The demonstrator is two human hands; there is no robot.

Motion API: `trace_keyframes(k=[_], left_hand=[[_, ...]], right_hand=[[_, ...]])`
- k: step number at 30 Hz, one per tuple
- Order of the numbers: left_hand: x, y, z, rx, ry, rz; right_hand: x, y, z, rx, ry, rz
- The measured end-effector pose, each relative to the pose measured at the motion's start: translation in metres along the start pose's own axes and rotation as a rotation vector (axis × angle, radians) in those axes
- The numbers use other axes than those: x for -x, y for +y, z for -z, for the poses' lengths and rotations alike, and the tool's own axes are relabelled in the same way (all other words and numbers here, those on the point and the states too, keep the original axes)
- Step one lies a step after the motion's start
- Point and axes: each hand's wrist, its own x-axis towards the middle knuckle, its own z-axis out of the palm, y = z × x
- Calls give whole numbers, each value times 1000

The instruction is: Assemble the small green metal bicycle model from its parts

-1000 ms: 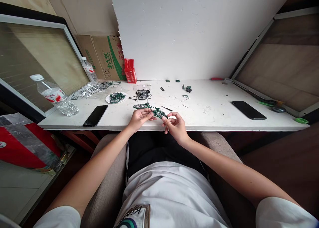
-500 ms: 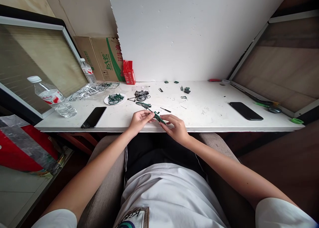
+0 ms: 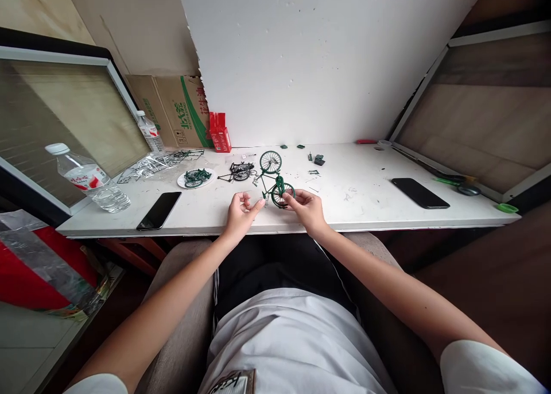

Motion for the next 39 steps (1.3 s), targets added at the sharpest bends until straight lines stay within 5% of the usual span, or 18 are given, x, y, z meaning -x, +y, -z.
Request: trace_keyframes(k=[3,9,13,31,39], left_hand=[[-10,4,1,52,4,138],[-31,5,-8,233,-305,149],[-37,-6,-15,238,-201,-9],[-33,-12,-11,222,-77,-104],[-33,-11,-11,176,-64,-110]], right_hand=[[-15,2,0,-119,1,-118],[-32,6,-17,-306,-171,-177],[-31,12,-29,-330,-202,-202],[-34,25,-26,-160,-311,-74],[-31,25,-25,58,-168,77]])
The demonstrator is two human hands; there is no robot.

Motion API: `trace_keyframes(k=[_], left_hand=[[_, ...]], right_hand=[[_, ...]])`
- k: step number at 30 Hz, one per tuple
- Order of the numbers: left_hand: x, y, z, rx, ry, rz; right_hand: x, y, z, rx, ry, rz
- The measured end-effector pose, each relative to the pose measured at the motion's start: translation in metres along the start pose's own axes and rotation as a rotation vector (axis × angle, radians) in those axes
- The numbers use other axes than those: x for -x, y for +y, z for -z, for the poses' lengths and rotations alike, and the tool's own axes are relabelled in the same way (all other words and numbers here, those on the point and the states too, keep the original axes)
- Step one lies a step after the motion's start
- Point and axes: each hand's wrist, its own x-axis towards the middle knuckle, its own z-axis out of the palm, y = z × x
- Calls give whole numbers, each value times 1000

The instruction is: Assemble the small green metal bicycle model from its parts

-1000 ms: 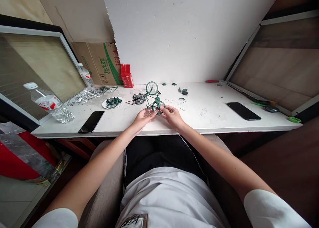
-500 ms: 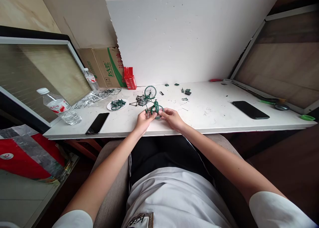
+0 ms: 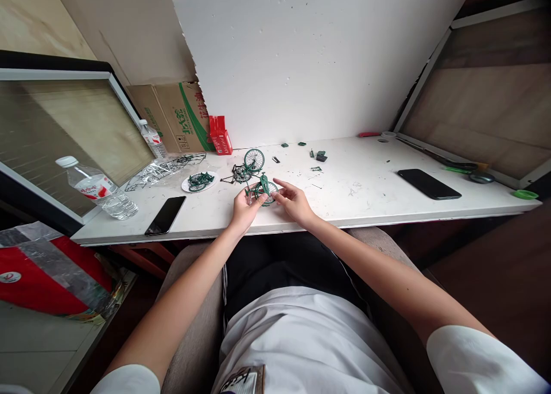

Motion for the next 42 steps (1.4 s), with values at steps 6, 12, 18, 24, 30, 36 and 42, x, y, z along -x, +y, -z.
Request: trace_keyframes(k=[6,12,18,24,30,36,42], left_hand=[[-1,-1,0,10,-19,1],[-3,-4,2,24,-40,-25],[-2,-4,3,20,-43,-32],[-3,-4,3,95,-54,41],[-4,-5,3,81,-43,39],[-4,-7,4,-29,-36,-59],[-2,-4,3,-75,-25,-88]], right_hand=[[0,3,2,-17,-36,-22],[2,0,0,69,-32,18],[5,1,-3,106,-24,67],[5,5,-4,168,6,104],[8,6,-5,254,19,164],[10,4,-4,332,62,211],[12,1,-4,333,49,212]])
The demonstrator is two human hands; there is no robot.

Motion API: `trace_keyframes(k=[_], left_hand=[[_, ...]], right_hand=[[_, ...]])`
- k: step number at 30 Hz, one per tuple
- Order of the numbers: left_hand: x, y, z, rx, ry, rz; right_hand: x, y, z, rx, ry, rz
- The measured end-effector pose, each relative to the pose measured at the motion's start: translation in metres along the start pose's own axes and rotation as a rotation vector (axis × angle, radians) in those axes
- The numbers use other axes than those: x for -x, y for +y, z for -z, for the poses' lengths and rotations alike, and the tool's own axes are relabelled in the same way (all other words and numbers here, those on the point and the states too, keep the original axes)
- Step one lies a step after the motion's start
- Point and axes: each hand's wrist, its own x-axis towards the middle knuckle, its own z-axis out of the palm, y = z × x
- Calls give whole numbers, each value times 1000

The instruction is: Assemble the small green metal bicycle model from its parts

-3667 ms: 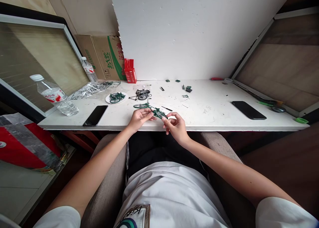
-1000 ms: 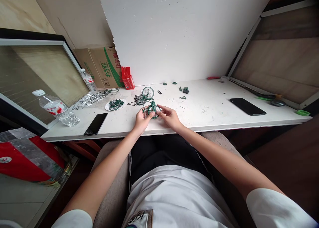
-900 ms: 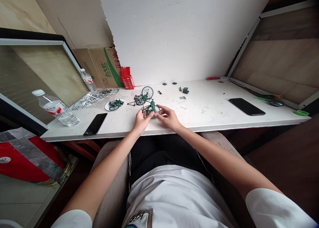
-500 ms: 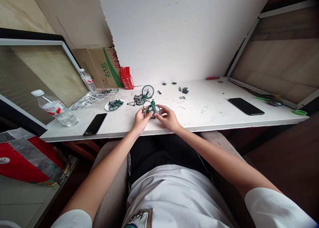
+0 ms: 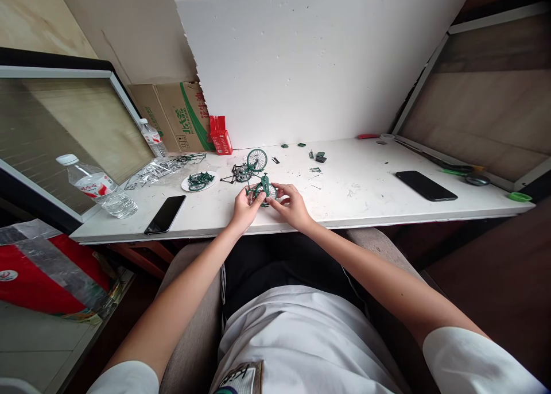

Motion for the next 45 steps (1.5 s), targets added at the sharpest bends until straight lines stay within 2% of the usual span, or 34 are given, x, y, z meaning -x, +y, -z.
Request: trace_keyframes(k=[17,20,22,25,27,29,31,34,39,41,45], left_hand=[[0,-4,1,44,12,32],[-1,-7,1,57,15,39],[-1,-8,2,55,11,36],[-2,-10,2,48,9,27],[-1,-9,2,31,9,28],[-1,-8,1,8,7,31],[0,-7,-1,-10,-3,33],[1,-4,-2,-14,-4,32],[3,-2,-3,-8,-6,27],[3,-2,-3,-15,-15,22],[2,-7,-1,-39,-14,19]], right_hand=[[-2,0,0,30,0,-1],[-16,3,18,91,29,-13],[-30,6,42,188,27,-41],[-51,11,89,446,-114,-150],[-61,14,118,627,-146,-235],[-66,18,140,793,-148,-316],[-68,23,154,873,-190,-383],[-66,32,159,909,-239,-385],[-59,52,151,1076,-223,-161],[-59,59,148,1099,-254,-87],[-63,68,146,1072,-338,-51]])
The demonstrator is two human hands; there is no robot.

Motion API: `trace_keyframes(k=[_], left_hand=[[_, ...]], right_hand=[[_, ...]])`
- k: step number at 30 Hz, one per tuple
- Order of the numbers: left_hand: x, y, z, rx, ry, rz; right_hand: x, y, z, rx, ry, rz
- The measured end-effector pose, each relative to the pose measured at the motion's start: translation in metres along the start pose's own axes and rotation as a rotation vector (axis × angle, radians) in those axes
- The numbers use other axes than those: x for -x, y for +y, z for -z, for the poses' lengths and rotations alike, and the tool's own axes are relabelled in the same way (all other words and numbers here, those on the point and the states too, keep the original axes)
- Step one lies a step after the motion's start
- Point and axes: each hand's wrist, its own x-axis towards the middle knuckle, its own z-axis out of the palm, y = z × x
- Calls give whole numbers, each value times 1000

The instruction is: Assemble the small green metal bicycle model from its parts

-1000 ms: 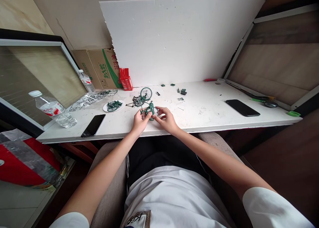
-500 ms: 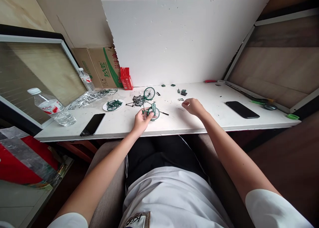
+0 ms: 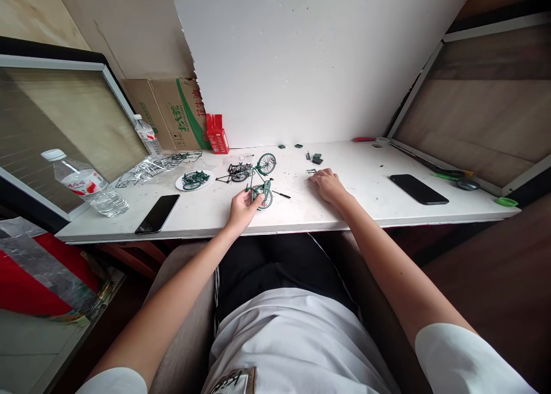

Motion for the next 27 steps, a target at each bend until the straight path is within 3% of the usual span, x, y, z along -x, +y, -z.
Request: trace_keyframes(k=[10,18,24,27], left_hand=[[8,2,-4,-143,6,-56],[12,7,-7,-204,18,-90],[10,1,-7,-306,24,-81],[9,-1,-7,-313,40,-54]], right_hand=[[-4,-4,6,83,25,-140],[-19,-5,2,168,-68,-153],[-47,18,23,91,-269,-155],[-51,21,30,81,-275,-164]])
